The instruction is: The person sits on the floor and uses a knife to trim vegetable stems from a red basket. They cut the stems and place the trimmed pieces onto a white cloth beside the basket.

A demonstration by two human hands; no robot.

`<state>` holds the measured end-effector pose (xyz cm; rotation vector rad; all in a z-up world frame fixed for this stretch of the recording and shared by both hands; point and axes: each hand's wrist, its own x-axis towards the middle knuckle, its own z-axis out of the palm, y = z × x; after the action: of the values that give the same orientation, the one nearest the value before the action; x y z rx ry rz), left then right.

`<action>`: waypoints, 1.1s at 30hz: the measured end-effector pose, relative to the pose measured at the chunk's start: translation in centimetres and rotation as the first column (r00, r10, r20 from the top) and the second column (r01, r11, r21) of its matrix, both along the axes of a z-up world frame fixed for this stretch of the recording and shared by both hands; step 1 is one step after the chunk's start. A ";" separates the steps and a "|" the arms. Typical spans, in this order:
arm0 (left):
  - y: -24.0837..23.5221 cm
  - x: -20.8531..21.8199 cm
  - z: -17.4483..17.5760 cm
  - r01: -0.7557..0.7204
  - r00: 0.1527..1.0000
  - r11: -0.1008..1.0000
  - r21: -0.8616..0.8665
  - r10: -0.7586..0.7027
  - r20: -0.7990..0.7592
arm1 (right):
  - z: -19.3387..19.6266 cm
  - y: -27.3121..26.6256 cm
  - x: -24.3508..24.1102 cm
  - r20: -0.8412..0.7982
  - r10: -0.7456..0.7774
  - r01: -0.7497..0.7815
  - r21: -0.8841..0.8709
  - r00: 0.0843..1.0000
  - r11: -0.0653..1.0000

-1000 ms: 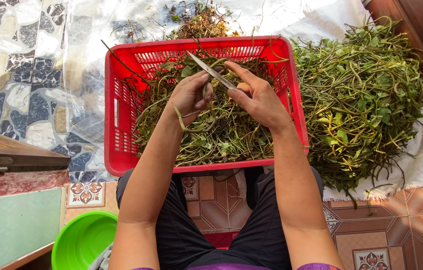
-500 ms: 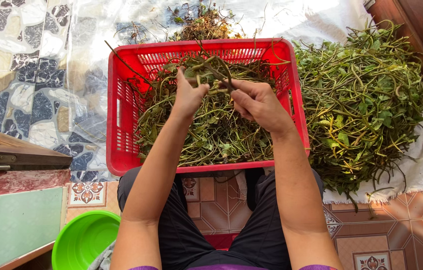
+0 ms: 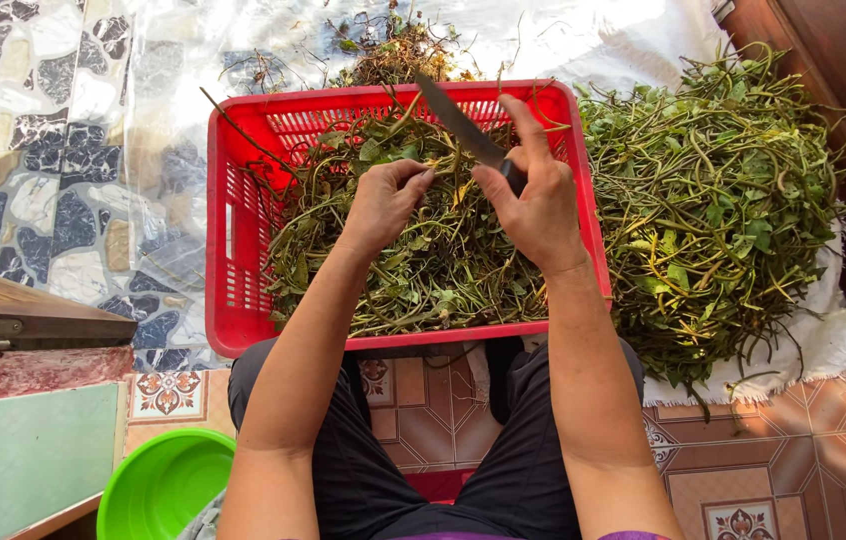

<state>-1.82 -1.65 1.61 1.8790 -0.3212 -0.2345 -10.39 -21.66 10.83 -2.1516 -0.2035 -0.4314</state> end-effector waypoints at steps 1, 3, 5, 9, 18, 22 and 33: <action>0.2 -0.1 0.3 0.011 1.000 1.000 0.026 -0.010 -0.015 | 0.2 0.1 0.0 -0.012 0.037 -0.038 -0.031 0.999 0.999; 0.6 -0.1 0.9 0.035 0.999 0.996 0.077 -0.031 -0.042 | 0.4 0.3 -0.1 -0.204 0.152 -0.172 -0.086 0.967 0.981; 0.7 -0.4 1.2 0.073 0.992 0.994 -0.084 -0.081 -0.097 | 0.7 0.4 -0.1 -0.355 0.180 -0.232 -0.109 0.918 0.967; 1.1 0.0 0.7 0.155 0.975 0.924 -0.350 -0.199 -0.094 | 1.3 -0.1 0.1 -0.471 0.149 -0.222 -0.103 0.870 0.970; 0.6 -0.2 0.0 0.105 0.941 0.851 -0.514 -0.253 -0.226 | -1.3 0.4 1.2 -0.395 0.144 -0.164 -0.017 0.907 0.986; 0.8 0.0 0.5 0.086 0.974 0.950 -0.299 -0.143 -0.173 | -1.6 -0.2 1.5 -0.209 -0.147 0.089 -0.264 0.967 0.960; -0.3 -2.4 1.9 0.110 0.955 0.975 -0.195 -0.158 -0.251 | -2.4 -11.3 0.1 -0.102 -0.525 0.534 0.172 0.845 0.828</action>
<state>-4.18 -1.96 3.53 1.6258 -0.2773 -0.5280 -10.25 -32.94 8.42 -1.9980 0.4676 -0.6819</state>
